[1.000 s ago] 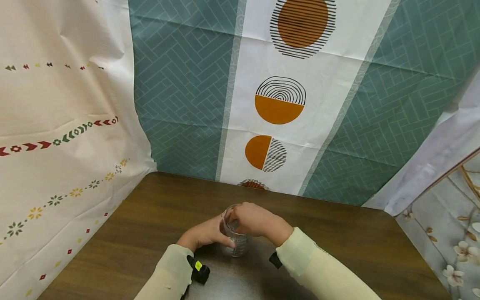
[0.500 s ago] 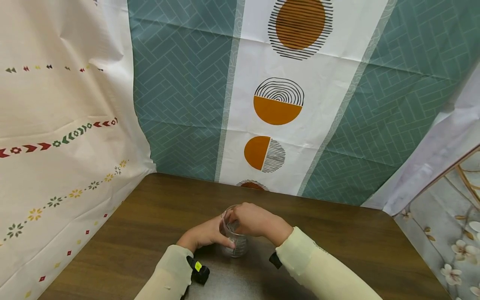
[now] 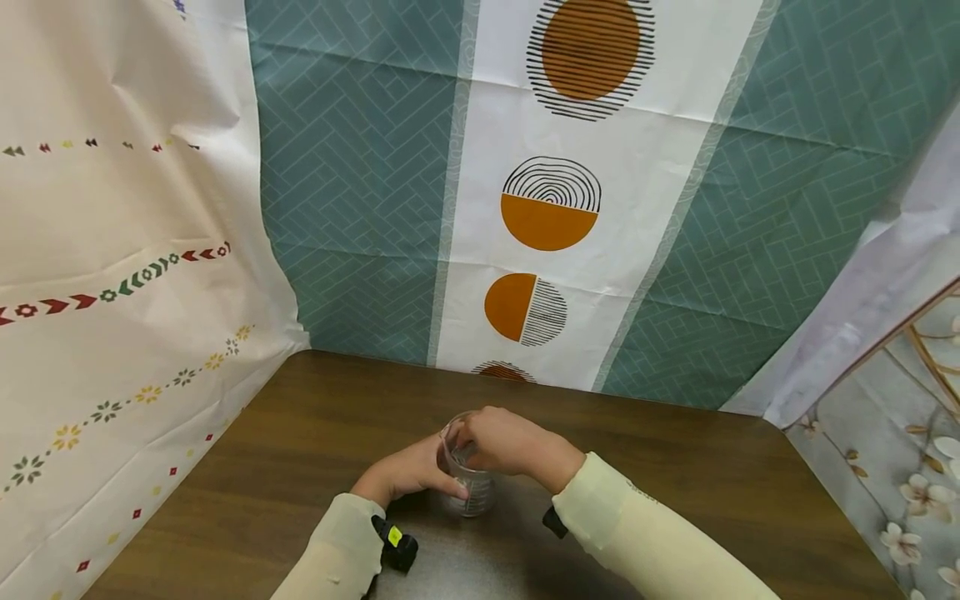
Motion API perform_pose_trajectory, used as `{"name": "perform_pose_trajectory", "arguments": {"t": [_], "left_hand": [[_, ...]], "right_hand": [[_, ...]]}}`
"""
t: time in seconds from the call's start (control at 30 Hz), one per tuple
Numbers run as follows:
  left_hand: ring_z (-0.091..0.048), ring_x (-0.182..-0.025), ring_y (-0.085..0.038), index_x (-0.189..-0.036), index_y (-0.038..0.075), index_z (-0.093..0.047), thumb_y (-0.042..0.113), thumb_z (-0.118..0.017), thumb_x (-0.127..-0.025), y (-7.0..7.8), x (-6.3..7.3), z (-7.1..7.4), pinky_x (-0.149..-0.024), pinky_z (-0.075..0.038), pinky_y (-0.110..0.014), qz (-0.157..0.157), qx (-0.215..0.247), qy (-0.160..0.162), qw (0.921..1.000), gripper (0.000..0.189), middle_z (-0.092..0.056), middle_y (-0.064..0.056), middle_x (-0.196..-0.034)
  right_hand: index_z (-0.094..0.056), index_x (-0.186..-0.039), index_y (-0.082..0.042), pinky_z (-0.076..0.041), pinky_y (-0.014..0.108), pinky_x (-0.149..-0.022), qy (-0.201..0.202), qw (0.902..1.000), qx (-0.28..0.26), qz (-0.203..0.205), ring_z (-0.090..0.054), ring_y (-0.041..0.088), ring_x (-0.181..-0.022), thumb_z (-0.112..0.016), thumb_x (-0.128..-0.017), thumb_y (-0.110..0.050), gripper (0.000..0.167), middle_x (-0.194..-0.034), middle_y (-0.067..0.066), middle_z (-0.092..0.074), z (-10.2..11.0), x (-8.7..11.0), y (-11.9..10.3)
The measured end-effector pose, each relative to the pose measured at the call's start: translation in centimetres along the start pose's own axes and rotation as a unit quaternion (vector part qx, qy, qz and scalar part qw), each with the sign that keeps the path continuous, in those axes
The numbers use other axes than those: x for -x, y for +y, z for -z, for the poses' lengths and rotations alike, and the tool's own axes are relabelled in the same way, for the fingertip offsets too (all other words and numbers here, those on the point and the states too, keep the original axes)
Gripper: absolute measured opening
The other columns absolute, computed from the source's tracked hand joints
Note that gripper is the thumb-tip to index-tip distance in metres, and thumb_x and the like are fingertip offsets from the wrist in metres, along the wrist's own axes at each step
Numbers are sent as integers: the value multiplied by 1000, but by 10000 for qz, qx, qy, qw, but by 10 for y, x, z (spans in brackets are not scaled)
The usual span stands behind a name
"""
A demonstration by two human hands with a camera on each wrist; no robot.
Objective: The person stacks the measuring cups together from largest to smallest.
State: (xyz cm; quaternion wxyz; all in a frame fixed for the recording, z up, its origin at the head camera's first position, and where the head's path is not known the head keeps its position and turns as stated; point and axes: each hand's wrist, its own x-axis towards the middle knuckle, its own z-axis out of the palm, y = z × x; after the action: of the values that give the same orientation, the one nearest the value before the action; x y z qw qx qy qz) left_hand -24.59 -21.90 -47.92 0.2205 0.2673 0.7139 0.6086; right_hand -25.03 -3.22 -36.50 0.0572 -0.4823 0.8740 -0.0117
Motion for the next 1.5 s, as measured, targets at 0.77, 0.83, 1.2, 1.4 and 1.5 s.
{"name": "perform_pose_trajectory", "arguments": {"t": [0.77,0.83,1.2,1.4,1.5], "left_hand": [[-51,-122,-19,-148,37,-25,29,-84,-75,6,1,11,-99,-44,-32,-135,-738,-25,9972,94,-44,1,-142],[-50,-122,-20,-148,39,-23,31,-84,-74,7,1,13,-99,-44,-34,-132,-846,-13,9963,96,-43,2,-143],[-44,-133,-27,-154,24,-20,25,-82,-78,13,17,27,-106,-40,-43,-272,-1049,135,9940,98,-40,-5,-150],[-38,-138,-38,-155,20,-17,16,-75,-84,18,30,43,-111,-31,-57,-179,-1037,307,9940,91,-40,-16,-149],[-37,-138,-40,-154,19,-19,14,-71,-86,20,36,49,-111,-30,-58,-214,-1251,574,9903,86,-41,-20,-148]], "right_hand": [[-73,-110,-15,-53,22,-76,1207,9911,278,488,-63,7,-86,-62,-94,-25,21,-105,-3,-68,-7,10,10],[-73,-109,-16,-54,22,-76,1365,9892,272,463,-63,7,-84,-61,-95,-26,21,-104,-4,-68,-6,12,11],[-72,-105,-12,-56,27,-79,2438,9691,184,310,-67,11,-89,-64,-92,-24,20,-106,-1,-68,-6,25,21],[-70,-111,-12,-55,32,-86,2750,9612,195,86,-66,15,-100,-66,-91,-23,23,-112,0,-66,-6,28,29],[-68,-116,-12,-53,36,-90,2866,9578,205,-32,-64,18,-107,-66,-91,-24,28,-119,3,-64,-4,29,32]]}}
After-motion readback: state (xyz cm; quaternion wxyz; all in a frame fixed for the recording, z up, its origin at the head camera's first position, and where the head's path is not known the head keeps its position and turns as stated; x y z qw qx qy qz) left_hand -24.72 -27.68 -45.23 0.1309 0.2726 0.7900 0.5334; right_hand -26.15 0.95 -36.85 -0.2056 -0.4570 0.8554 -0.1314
